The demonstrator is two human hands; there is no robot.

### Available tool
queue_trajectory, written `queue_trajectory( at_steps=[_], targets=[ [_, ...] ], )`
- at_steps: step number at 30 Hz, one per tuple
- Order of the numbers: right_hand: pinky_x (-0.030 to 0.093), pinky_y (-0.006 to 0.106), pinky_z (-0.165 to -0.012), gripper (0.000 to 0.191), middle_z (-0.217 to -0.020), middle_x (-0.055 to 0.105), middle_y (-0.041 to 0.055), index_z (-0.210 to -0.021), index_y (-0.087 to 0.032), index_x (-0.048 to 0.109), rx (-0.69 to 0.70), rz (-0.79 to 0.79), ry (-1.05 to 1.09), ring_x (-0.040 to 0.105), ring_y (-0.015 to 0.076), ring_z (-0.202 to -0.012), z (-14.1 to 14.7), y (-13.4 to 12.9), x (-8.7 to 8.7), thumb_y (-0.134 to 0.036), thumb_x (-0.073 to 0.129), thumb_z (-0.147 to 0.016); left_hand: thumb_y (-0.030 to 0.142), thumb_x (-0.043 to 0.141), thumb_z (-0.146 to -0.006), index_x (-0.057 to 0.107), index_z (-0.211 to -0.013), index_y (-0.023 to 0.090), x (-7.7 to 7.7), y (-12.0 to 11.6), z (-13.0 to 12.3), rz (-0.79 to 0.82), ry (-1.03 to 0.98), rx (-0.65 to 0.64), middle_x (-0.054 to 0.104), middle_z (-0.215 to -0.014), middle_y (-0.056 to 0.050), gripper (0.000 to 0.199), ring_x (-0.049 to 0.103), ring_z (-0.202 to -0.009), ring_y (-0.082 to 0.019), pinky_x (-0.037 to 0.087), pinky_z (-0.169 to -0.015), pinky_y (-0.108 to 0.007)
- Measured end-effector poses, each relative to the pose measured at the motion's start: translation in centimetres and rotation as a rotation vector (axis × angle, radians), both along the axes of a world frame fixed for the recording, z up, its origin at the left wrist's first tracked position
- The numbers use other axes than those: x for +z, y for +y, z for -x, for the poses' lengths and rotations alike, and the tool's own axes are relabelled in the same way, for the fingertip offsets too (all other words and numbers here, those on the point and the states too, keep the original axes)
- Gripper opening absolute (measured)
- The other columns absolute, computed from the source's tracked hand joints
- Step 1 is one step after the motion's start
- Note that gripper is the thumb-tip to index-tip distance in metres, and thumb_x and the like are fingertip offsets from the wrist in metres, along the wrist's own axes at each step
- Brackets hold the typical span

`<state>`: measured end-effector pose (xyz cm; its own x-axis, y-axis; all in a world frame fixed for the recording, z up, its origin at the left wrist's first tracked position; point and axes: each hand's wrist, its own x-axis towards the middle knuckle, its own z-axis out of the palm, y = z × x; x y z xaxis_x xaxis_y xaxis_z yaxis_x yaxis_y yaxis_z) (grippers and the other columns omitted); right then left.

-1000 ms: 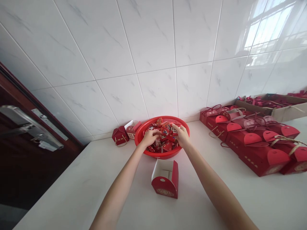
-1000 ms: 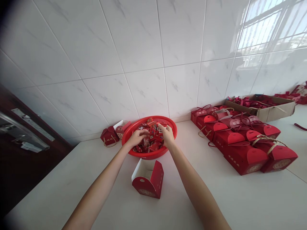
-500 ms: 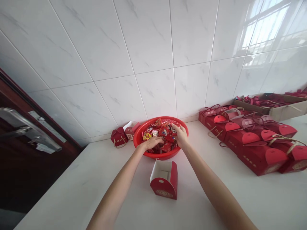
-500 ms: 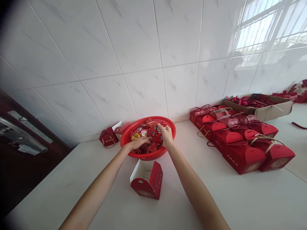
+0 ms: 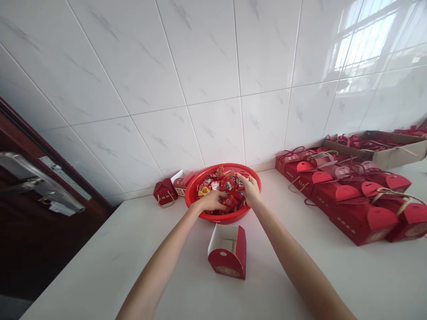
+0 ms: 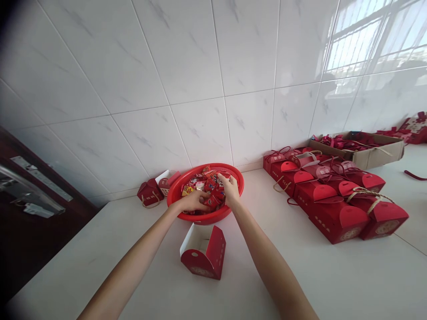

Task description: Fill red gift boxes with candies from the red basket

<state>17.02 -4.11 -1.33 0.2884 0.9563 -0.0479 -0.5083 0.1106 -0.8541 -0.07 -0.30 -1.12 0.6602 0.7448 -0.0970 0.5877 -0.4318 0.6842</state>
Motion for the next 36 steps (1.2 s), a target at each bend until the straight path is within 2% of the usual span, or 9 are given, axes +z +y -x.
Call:
queue_trajectory(
  at_steps=[4,8,11,14,18,22,25,30,36],
  targets=[
    [0.050,0.028,-0.050,0.035,-0.074,0.069,0.0000,-0.070,-0.024,0.054,0.014,0.017,0.010,0.065,0.0178,-0.063,-0.1,-0.2,0.2,-0.043,0.082,-0.064,0.029,0.077,-0.056,0.076,-0.085,0.022,-0.3,1.2,0.5,-0.208,-0.177,0.283,0.077,-0.085,-0.002,0.029,0.068,-0.087,-0.027,0.050,-0.077,-0.032],
    [0.052,0.028,-0.049,0.032,-0.076,0.071,0.0013,-0.073,-0.024,0.055,0.039,0.017,0.013,0.066,0.0188,-0.064,-0.1,-0.2,0.3,-0.043,0.080,-0.066,0.045,0.072,-0.070,0.075,-0.090,0.019,-0.6,2.3,1.0,-0.232,-0.400,0.583,0.077,-0.095,-0.007,0.032,0.068,-0.095,-0.029,0.050,-0.085,-0.035],
    [0.053,0.029,-0.049,0.036,-0.074,0.070,0.0007,-0.072,-0.025,0.053,0.036,0.009,0.018,0.066,0.0190,-0.063,-0.1,-0.1,0.1,-0.044,0.082,-0.063,0.056,0.063,-0.078,0.074,-0.083,0.018,-1.2,3.0,1.5,-0.205,-0.440,0.669,0.076,-0.090,-0.009,0.039,0.069,-0.093,-0.031,0.050,-0.084,-0.038],
    [0.053,0.029,-0.049,0.038,-0.074,0.069,0.0005,-0.073,-0.025,0.053,0.037,-0.013,0.002,0.066,0.0190,-0.064,-0.1,-0.1,0.0,-0.046,0.083,-0.062,0.052,0.063,-0.078,0.074,-0.080,0.019,-1.9,3.6,2.0,-0.201,-0.460,0.686,0.076,-0.086,-0.008,0.035,0.070,-0.090,-0.030,0.051,-0.083,-0.038],
    [0.054,0.028,-0.053,0.035,-0.081,0.071,0.0015,-0.076,-0.024,0.057,0.040,-0.042,0.000,0.068,0.0198,-0.072,0.0,-0.2,0.1,-0.046,0.081,-0.063,0.034,0.070,-0.072,0.075,-0.083,0.020,-2.5,4.3,2.4,-0.219,-0.493,0.681,0.077,-0.095,-0.007,0.018,0.070,-0.094,-0.027,0.052,-0.086,-0.036],
    [0.052,0.026,-0.050,0.036,-0.080,0.070,0.0011,-0.074,-0.023,0.059,0.036,-0.035,0.020,0.066,0.0185,-0.070,0.0,-0.2,0.2,-0.044,0.083,-0.059,0.025,0.067,-0.071,0.075,-0.088,0.020,-2.2,4.0,2.3,-0.249,-0.502,0.625,0.077,-0.098,-0.007,0.019,0.069,-0.096,-0.025,0.052,-0.090,-0.037],
    [0.052,0.027,-0.051,0.035,-0.075,0.069,0.0011,-0.072,-0.023,0.058,0.034,-0.036,0.025,0.065,0.0184,-0.067,0.1,-0.3,0.3,-0.044,0.083,-0.059,0.024,0.068,-0.069,0.076,-0.084,0.021,-1.6,2.9,1.6,-0.235,-0.480,0.504,0.077,-0.094,-0.006,0.017,0.070,-0.092,-0.025,0.052,-0.087,-0.036],
    [0.054,0.028,-0.057,0.032,-0.076,0.069,0.0003,-0.071,-0.023,0.057,0.024,-0.019,-0.006,0.067,0.0190,-0.072,0.1,-0.6,0.7,-0.043,0.081,-0.063,0.024,0.079,-0.056,0.076,-0.091,0.022,-0.9,0.8,0.2,-0.136,-0.081,0.033,0.074,-0.079,-0.001,0.035,0.066,-0.071,-0.023,0.049,-0.065,-0.030],
    [0.052,0.026,-0.055,0.034,-0.074,0.069,-0.0006,-0.070,-0.023,0.057,0.014,-0.001,-0.013,0.067,0.0177,-0.070,0.1,-0.9,1.1,-0.044,0.082,-0.061,0.021,0.075,-0.064,0.071,-0.113,0.021,-0.8,0.5,0.1,-0.233,0.067,0.016,0.074,-0.083,-0.003,0.049,0.068,-0.074,-0.025,0.049,-0.066,-0.030]
  ],
)
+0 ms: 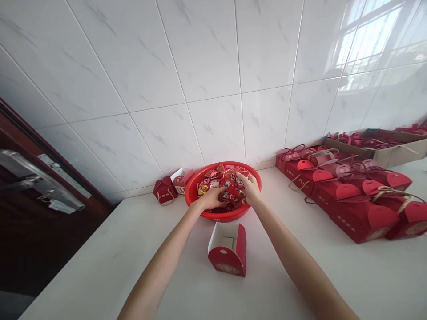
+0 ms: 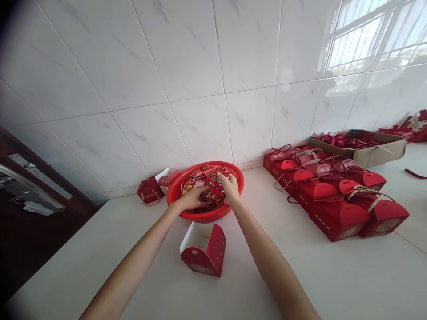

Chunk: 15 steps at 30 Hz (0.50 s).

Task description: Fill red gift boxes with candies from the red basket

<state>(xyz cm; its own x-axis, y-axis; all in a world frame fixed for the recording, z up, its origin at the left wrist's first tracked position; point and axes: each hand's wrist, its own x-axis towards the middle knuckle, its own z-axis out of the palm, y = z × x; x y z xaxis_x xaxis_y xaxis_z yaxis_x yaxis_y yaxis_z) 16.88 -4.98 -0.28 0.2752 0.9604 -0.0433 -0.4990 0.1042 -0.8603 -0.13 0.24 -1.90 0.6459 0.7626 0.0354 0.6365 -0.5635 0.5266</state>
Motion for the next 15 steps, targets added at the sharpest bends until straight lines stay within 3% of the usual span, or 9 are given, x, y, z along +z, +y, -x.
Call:
queue_trajectory(
  at_steps=[4,7,15],
  targets=[
    [0.049,0.026,-0.052,0.036,-0.071,0.067,-0.0021,-0.069,-0.022,0.055,-0.006,0.004,0.000,0.063,0.0150,-0.062,0.00,0.20,-0.33,-0.044,0.082,-0.061,0.016,0.064,-0.076,0.066,-0.124,0.020,-0.14,0.27,0.04,-0.034,0.049,0.069,0.077,-0.099,-0.006,0.048,0.072,-0.092,-0.026,0.053,-0.082,-0.033],
    [0.048,0.026,-0.049,0.037,-0.071,0.067,-0.0026,-0.068,-0.023,0.052,-0.002,0.016,0.000,0.062,0.0142,-0.059,-0.04,0.29,-0.43,-0.043,0.082,-0.061,0.008,0.054,-0.082,0.070,-0.118,0.020,-0.12,0.39,-0.01,-0.145,0.065,0.200,0.076,-0.108,-0.007,0.041,0.071,-0.103,-0.025,0.052,-0.091,-0.033],
    [0.050,0.025,-0.052,0.033,-0.075,0.070,-0.0017,-0.069,-0.023,0.055,0.016,0.022,0.002,0.066,0.0159,-0.065,-0.10,0.28,-0.50,-0.042,0.081,-0.064,0.011,0.038,-0.093,0.064,-0.124,0.018,0.59,0.73,0.84,-0.327,-0.026,0.585,0.074,-0.116,-0.012,0.041,0.069,-0.107,-0.029,0.053,-0.091,-0.040]
  ],
)
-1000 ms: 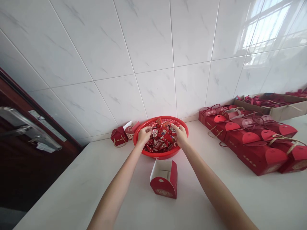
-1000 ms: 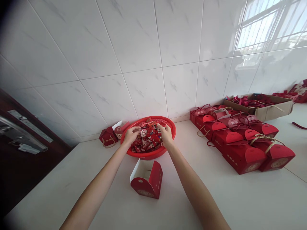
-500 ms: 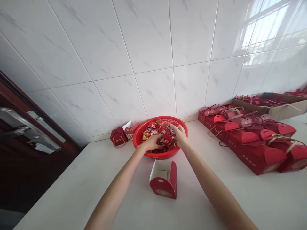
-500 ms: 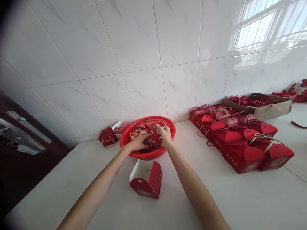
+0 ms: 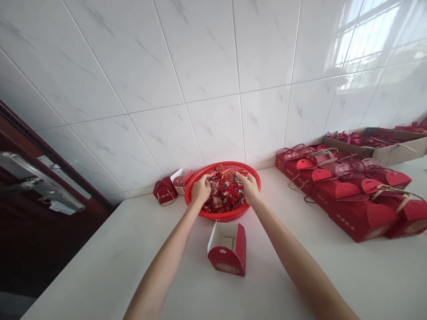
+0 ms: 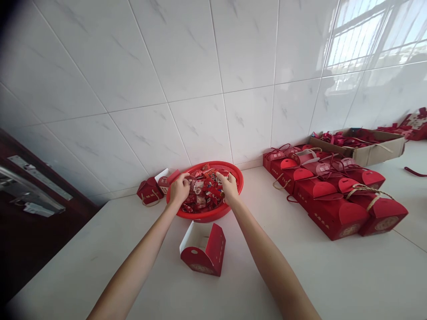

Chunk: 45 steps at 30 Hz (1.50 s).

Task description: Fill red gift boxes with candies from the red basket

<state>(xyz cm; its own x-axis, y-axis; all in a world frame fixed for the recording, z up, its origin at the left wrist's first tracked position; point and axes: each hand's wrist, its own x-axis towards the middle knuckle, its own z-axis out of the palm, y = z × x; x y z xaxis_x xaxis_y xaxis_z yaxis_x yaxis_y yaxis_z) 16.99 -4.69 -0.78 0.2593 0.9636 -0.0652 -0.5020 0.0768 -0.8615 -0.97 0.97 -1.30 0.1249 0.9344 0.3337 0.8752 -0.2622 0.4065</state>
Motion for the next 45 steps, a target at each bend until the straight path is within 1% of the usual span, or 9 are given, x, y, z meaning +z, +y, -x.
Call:
queue_trajectory(
  at_steps=[4,13,17,22,25,29,33,40,45],
  targets=[
    [0.050,0.025,-0.052,0.032,-0.075,0.069,-0.0017,-0.070,-0.023,0.056,0.001,-0.004,0.006,0.065,0.0157,-0.065,0.0,0.1,-0.1,-0.042,0.080,-0.064,0.003,0.042,-0.087,0.068,-0.116,0.017,0.1,0.1,0.3,-0.126,-0.101,0.116,0.073,-0.116,-0.011,0.042,0.067,-0.111,-0.028,0.051,-0.097,-0.040],
    [0.046,0.022,-0.049,0.035,-0.072,0.067,-0.0033,-0.068,-0.022,0.055,-0.003,-0.020,0.012,0.061,0.0123,-0.060,0.0,0.3,-0.3,-0.042,0.083,-0.061,0.003,0.050,-0.080,0.076,-0.093,0.018,-0.1,0.2,-0.1,-0.043,-0.072,-0.050,0.075,-0.108,-0.008,0.032,0.068,-0.106,-0.024,0.051,-0.098,-0.035],
    [0.049,0.024,-0.051,0.033,-0.071,0.067,-0.0025,-0.067,-0.022,0.057,-0.002,-0.039,0.026,0.064,0.0146,-0.064,0.1,0.2,-0.2,-0.041,0.083,-0.061,0.005,0.047,-0.080,0.077,-0.095,0.019,0.0,-0.1,-0.2,0.062,-0.034,-0.166,0.077,-0.104,-0.005,0.037,0.070,-0.103,-0.022,0.051,-0.095,-0.031],
    [0.050,0.025,-0.051,0.030,-0.071,0.068,-0.0012,-0.067,-0.022,0.058,-0.006,-0.036,0.018,0.064,0.0158,-0.064,0.1,0.1,0.0,-0.040,0.081,-0.063,0.005,0.051,-0.069,0.078,-0.073,0.020,-0.2,-0.6,-0.7,0.325,0.104,-0.404,0.076,-0.074,-0.001,0.031,0.072,-0.075,-0.020,0.054,-0.076,-0.027],
    [0.049,0.025,-0.049,0.030,-0.071,0.068,-0.0014,-0.069,-0.022,0.058,0.001,-0.030,0.015,0.064,0.0157,-0.062,0.1,0.1,-0.1,-0.041,0.081,-0.063,0.009,0.058,-0.066,0.076,-0.081,0.019,-0.4,-0.7,-0.8,0.429,0.167,-0.504,0.075,-0.075,-0.001,0.026,0.070,-0.071,-0.021,0.051,-0.066,-0.026],
    [0.050,0.025,-0.051,0.034,-0.070,0.068,-0.0011,-0.069,-0.022,0.058,-0.002,-0.057,0.016,0.065,0.0163,-0.065,0.1,0.2,-0.2,-0.042,0.083,-0.060,0.018,0.068,-0.064,0.072,-0.101,0.019,-0.2,-0.9,-0.8,0.469,0.253,-0.600,0.075,-0.088,-0.003,0.037,0.070,-0.081,-0.025,0.049,-0.068,-0.027],
    [0.050,0.025,-0.051,0.034,-0.072,0.070,-0.0003,-0.069,-0.022,0.059,-0.003,-0.069,0.010,0.065,0.0169,-0.066,0.1,0.1,-0.1,-0.044,0.083,-0.060,0.026,0.073,-0.063,0.067,-0.114,0.023,0.4,-1.5,-1.2,0.413,0.407,-0.579,0.075,-0.100,-0.007,0.052,0.069,-0.094,-0.032,0.050,-0.076,-0.032],
    [0.050,0.024,-0.051,0.033,-0.072,0.069,-0.0012,-0.069,-0.022,0.060,-0.003,-0.049,0.017,0.065,0.0156,-0.065,0.1,0.0,0.0,-0.042,0.084,-0.058,0.027,0.073,-0.064,0.073,-0.100,0.025,0.5,-1.8,-2.2,0.345,0.586,-0.487,0.076,-0.100,-0.012,0.036,0.069,-0.100,-0.040,0.050,-0.085,-0.042],
    [0.051,0.025,-0.053,0.028,-0.074,0.070,-0.0007,-0.073,-0.022,0.061,0.006,-0.034,-0.020,0.067,0.0165,-0.067,0.0,0.0,0.0,-0.042,0.079,-0.064,0.026,0.077,-0.061,0.072,-0.109,0.025,0.2,-1.8,-2.3,0.328,0.605,-0.470,0.073,-0.115,-0.017,0.048,0.064,-0.111,-0.044,0.046,-0.095,-0.051]
  ],
)
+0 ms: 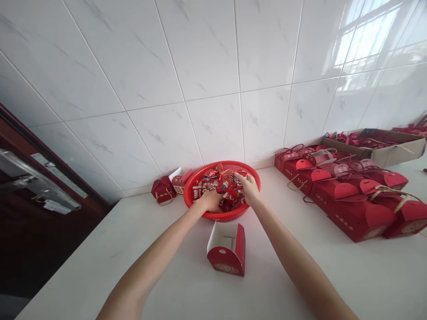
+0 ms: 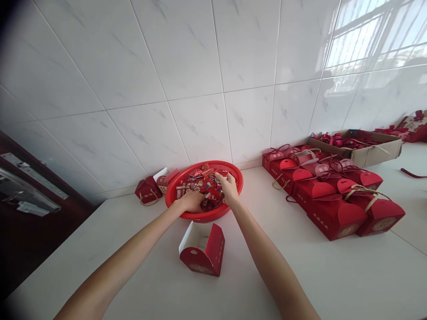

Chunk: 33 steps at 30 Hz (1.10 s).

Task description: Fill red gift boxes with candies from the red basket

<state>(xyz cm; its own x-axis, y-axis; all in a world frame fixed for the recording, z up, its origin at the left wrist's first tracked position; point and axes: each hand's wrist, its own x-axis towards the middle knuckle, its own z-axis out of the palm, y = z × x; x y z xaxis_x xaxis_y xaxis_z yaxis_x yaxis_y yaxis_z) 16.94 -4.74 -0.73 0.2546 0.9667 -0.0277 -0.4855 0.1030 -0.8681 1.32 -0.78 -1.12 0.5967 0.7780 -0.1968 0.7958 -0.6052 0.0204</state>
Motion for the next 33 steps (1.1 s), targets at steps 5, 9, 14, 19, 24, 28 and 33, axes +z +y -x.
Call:
queue_trajectory(
  at_steps=[5,9,14,19,24,28,33],
  targets=[
    [0.052,0.026,-0.051,0.029,-0.074,0.069,-0.0007,-0.072,-0.022,0.061,0.006,0.004,0.002,0.066,0.0173,-0.066,0.0,0.0,-0.2,-0.041,0.080,-0.064,0.021,0.080,-0.056,0.073,-0.108,0.025,-0.5,0.1,0.1,-0.041,0.004,0.051,0.073,-0.114,-0.018,0.052,0.056,-0.123,-0.047,0.036,-0.106,-0.059],
    [0.052,0.026,-0.050,0.030,-0.072,0.068,-0.0009,-0.072,-0.022,0.061,0.014,-0.011,0.001,0.066,0.0167,-0.064,0.0,0.0,-0.3,-0.041,0.081,-0.063,0.020,0.077,-0.059,0.076,-0.094,0.023,-0.7,0.4,0.4,-0.005,-0.015,0.051,0.075,-0.104,-0.017,0.036,0.061,-0.116,-0.043,0.043,-0.099,-0.052],
    [0.055,0.027,-0.054,0.028,-0.071,0.069,-0.0006,-0.071,-0.023,0.060,0.013,-0.012,0.012,0.068,0.0178,-0.067,0.1,0.1,-0.3,-0.040,0.080,-0.064,0.016,0.070,-0.059,0.075,-0.074,0.022,-0.7,0.7,0.8,0.111,-0.105,0.017,0.077,-0.084,-0.011,0.018,0.071,-0.084,-0.033,0.052,-0.074,-0.035],
    [0.054,0.026,-0.052,0.026,-0.072,0.071,-0.0002,-0.070,-0.023,0.059,0.021,0.007,0.008,0.068,0.0187,-0.069,0.1,0.1,0.0,-0.038,0.080,-0.064,0.010,0.063,-0.058,0.078,-0.090,0.026,-0.8,1.1,1.2,0.138,-0.245,0.033,0.077,-0.082,-0.003,0.039,0.071,-0.077,-0.027,0.050,-0.066,-0.028],
    [0.052,0.026,-0.051,0.029,-0.070,0.069,-0.0010,-0.072,-0.023,0.059,0.023,0.014,0.002,0.067,0.0179,-0.066,0.1,0.0,0.0,-0.040,0.081,-0.063,0.015,0.058,-0.069,0.076,-0.105,0.020,-0.8,1.8,1.6,0.052,-0.467,0.103,0.077,-0.090,-0.004,0.041,0.071,-0.085,-0.024,0.053,-0.077,-0.030],
    [0.052,0.026,-0.052,0.029,-0.067,0.067,-0.0016,-0.071,-0.023,0.058,0.031,0.018,-0.007,0.067,0.0177,-0.064,0.1,0.0,0.1,-0.041,0.080,-0.065,0.019,0.061,-0.072,0.078,-0.096,0.020,-0.8,2.2,1.7,0.111,-0.694,0.150,0.078,-0.097,-0.005,0.030,0.072,-0.093,-0.025,0.053,-0.088,-0.034],
    [0.052,0.026,-0.049,0.029,-0.069,0.069,-0.0004,-0.071,-0.024,0.058,0.033,-0.003,-0.028,0.066,0.0182,-0.063,0.0,0.0,-0.1,-0.042,0.080,-0.065,0.017,0.068,-0.068,0.079,-0.084,0.021,-1.0,2.6,2.0,0.089,-0.972,0.247,0.079,-0.097,-0.005,0.019,0.071,-0.100,-0.027,0.053,-0.095,-0.037]
  ],
)
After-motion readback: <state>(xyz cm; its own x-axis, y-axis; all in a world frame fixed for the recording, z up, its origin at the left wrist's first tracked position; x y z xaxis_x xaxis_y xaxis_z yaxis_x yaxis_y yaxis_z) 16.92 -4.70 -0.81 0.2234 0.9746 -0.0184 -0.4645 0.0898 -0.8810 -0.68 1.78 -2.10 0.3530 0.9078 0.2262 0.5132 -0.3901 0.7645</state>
